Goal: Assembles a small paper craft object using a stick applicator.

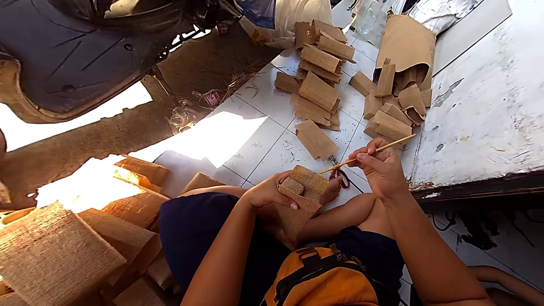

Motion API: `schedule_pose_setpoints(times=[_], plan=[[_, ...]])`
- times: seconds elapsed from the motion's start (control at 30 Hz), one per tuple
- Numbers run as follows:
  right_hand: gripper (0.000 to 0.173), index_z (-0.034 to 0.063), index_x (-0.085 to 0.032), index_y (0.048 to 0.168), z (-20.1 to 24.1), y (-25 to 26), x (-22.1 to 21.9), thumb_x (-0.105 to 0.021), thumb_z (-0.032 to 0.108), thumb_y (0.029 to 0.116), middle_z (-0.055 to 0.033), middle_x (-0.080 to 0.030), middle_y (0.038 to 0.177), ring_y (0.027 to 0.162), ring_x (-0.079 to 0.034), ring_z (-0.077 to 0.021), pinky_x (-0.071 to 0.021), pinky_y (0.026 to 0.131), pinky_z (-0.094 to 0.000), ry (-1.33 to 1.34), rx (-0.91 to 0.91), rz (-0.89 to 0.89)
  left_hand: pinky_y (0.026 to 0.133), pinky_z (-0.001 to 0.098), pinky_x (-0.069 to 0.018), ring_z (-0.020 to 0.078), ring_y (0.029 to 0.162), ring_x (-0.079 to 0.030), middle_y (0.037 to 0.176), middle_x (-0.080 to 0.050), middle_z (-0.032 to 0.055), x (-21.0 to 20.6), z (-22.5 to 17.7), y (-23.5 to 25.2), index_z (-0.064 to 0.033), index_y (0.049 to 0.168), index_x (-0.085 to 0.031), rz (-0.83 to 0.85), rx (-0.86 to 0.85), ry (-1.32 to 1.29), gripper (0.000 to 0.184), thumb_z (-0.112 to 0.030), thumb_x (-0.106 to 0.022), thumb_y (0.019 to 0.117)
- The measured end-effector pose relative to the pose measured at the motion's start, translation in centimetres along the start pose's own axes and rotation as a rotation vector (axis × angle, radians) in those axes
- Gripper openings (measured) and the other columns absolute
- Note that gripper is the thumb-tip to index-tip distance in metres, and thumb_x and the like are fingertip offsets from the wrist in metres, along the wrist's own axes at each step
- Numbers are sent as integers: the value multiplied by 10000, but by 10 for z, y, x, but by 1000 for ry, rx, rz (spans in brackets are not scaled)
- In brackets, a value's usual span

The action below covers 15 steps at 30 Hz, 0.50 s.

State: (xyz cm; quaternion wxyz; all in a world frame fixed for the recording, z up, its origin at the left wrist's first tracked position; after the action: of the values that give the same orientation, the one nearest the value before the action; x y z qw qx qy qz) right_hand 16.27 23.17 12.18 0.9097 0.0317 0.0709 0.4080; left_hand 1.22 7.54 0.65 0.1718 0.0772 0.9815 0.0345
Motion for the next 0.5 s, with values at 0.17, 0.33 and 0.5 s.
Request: schedule_pose_setpoints(times=[0.17, 0.33, 0.5], plan=[[196, 162, -559, 981, -4, -1, 1, -572, -34, 974, -26, -747, 897, 835, -745, -151, -618, 841, -327, -22, -18, -17, 937, 260, -571, 55, 1040, -687, 1127, -731, -48, -1, -2, -1, -125, 1313, -589, 13, -7, -9, 683, -101, -872, 691], [177, 185, -590, 949, -4, -1, 1, -608, 9, 962, -27, -754, 905, 836, -746, -149, -620, 820, -320, 11, -65, 114, 943, 263, -567, 49, 1038, -683, 1124, -728, -55, -3, -3, -2, -120, 1308, -589, 34, -30, 1, 682, -122, -875, 689], [207, 149, -556, 954, -16, 6, -21, -612, -50, 960, -44, -757, 946, 886, -756, -174, -621, 858, -336, -18, -53, 135, 946, 255, -564, 37, 1042, -679, 1116, -729, -67, -9, 0, -1, -127, 1288, -603, 101, 6, 34, 634, -124, -864, 710]])
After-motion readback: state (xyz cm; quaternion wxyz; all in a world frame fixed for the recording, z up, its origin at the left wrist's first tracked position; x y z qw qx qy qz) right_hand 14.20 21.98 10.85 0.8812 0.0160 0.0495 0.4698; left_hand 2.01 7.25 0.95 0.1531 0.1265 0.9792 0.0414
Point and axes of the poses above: each hand's wrist, its own y-axis towards the middle knuckle, its own x-axis out of the back of the hand, z = x × y, the point moved 8 cm from there along y, towards the middle knuckle
